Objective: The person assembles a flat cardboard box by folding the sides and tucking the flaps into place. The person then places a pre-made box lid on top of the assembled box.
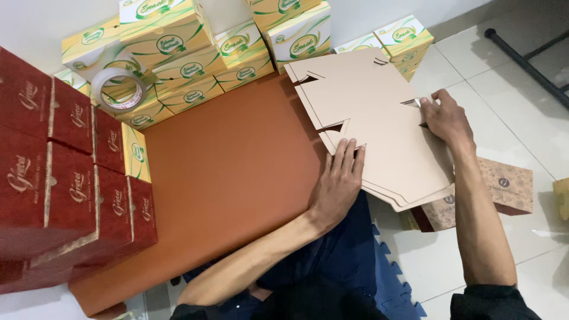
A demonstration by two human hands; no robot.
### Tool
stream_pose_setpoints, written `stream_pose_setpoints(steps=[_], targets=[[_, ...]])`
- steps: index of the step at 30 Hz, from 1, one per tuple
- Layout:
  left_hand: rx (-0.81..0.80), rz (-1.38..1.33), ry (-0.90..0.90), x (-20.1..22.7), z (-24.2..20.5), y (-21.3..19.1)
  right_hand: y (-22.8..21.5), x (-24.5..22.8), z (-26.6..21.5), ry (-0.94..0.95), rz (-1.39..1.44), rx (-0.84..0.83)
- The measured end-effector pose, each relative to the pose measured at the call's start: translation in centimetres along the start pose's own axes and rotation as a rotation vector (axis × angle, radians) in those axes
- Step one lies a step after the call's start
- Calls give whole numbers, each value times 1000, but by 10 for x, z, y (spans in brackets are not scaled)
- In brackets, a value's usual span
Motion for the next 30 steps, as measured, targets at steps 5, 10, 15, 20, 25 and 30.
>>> stream_pose_setpoints(steps=[5,10,15,20,25,30], targets=[[-8,-40,-20,-21,-23,4,-2,-36,-28,-10,-38,-36],[-33,-188,-14,-43,-40,13,-2,-62,-50,38,-103,-110],[-111,-411,58,-66,-48,6,0,-65,-52,19,-159,-50],[-125,-461,85,-76,-56,11,15,-60,-34,-105,-88,-52],[-173,-596,101,-89,-59,3,16,-68,-33,-170,-13,-37],[-238,-981,12,-114,-52,-14,22,-74,-26,-123,93,-109]])
Point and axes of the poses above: each hand's wrist, its own z-axis towards the middle knuckle, its own y-axis out of the palm, x = y × z, the point moved 5 cm from there along z, towards the middle knuckle, and after that the axes turned 2 degrees about z, right-handed, at the moved point
